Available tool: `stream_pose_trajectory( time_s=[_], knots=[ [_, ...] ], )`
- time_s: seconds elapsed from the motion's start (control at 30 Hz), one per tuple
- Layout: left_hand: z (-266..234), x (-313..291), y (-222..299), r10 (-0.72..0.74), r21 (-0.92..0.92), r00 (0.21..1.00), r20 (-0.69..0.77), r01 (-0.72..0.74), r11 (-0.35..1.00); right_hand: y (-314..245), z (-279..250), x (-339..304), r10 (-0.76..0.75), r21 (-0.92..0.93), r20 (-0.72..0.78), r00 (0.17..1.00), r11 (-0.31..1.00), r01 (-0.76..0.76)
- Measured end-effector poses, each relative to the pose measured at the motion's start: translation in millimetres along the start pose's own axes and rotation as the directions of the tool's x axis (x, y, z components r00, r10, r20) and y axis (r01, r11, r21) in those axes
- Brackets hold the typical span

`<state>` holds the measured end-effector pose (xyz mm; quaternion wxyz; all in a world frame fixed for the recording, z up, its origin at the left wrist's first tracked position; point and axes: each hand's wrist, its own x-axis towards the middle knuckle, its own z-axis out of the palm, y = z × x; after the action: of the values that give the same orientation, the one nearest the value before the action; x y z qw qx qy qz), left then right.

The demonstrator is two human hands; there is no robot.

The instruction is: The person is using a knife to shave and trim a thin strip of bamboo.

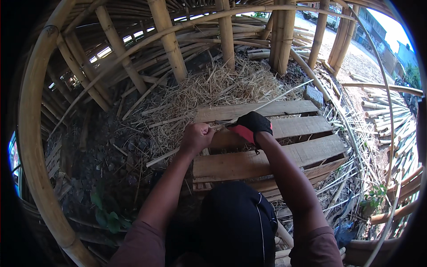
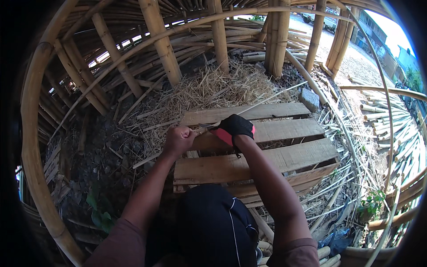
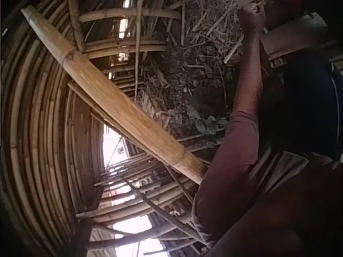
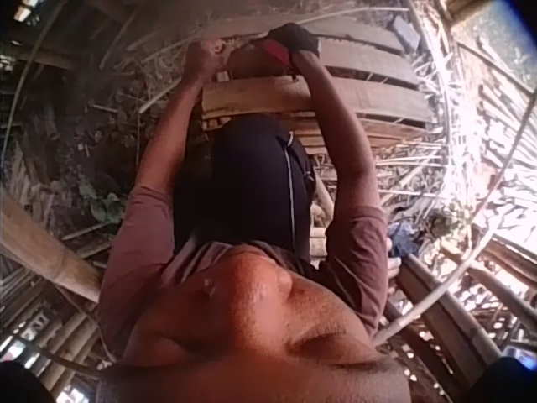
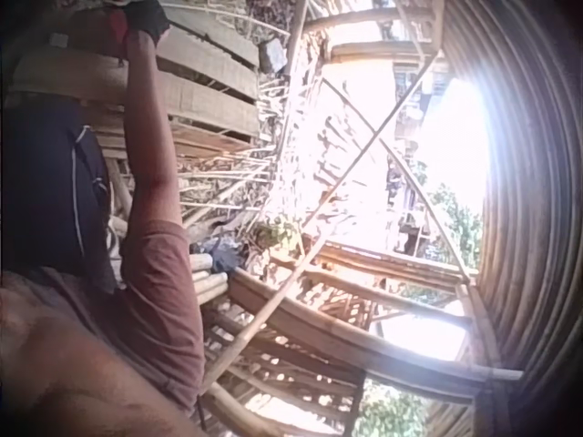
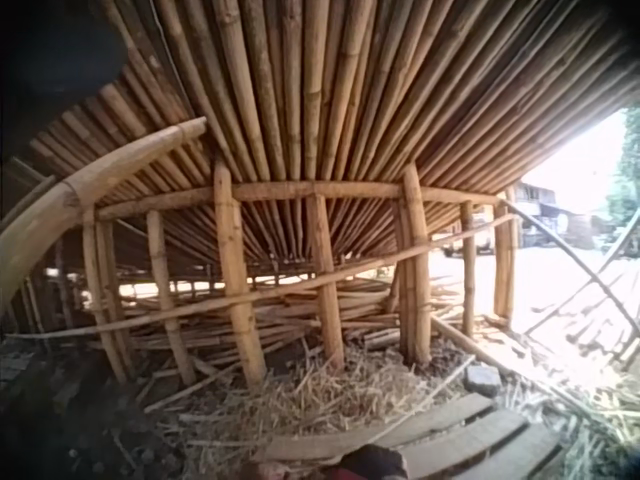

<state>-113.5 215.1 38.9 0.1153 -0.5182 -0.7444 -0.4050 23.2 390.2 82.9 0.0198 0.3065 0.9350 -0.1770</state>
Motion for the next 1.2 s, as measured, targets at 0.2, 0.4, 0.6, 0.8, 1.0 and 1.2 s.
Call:
stream_pose_trajectory(
  time_s=[0.2,0.4,0.6,0.8,1.0,1.2],
  knots=[
    [-4.3,0.6,-0.7,-0.033,-0.007,0.999,-0.002,0.033,0.999,-14.0,1.0,-8.6,0.003,-0.051,-0.089,0.996,0.999,-0.008],
    [-1.7,-4.2,2.8,-0.032,-0.023,0.999,0.001,0.032,0.999,2.7,9.1,6.7,-0.023,-0.031,-0.414,0.910,0.999,0.011],
    [-7.2,-7.7,-8.1,-0.239,-0.265,0.970,0.047,0.243,0.933,3.0,4.0,15.6,0.055,0.105,-0.424,0.904,0.994,-0.011],
    [-57.7,11.5,29.5,-0.127,-0.432,0.992,0.017,0.122,0.894,12.5,0.8,14.7,0.051,0.068,-0.291,0.955,0.997,-0.032],
    [-123.3,22.2,51.9,0.098,-0.259,0.725,-0.682,-0.364,0.894,12.5,-3.6,15.8,0.015,0.000,-0.241,0.970,1.000,-0.015],
    [-125.9,51.0,-5.0,-0.260,0.434,0.966,-0.003,0.236,0.870,1.6,-1.6,15.5,-0.017,-0.005,-0.235,0.972,1.000,0.017]
  ],
)
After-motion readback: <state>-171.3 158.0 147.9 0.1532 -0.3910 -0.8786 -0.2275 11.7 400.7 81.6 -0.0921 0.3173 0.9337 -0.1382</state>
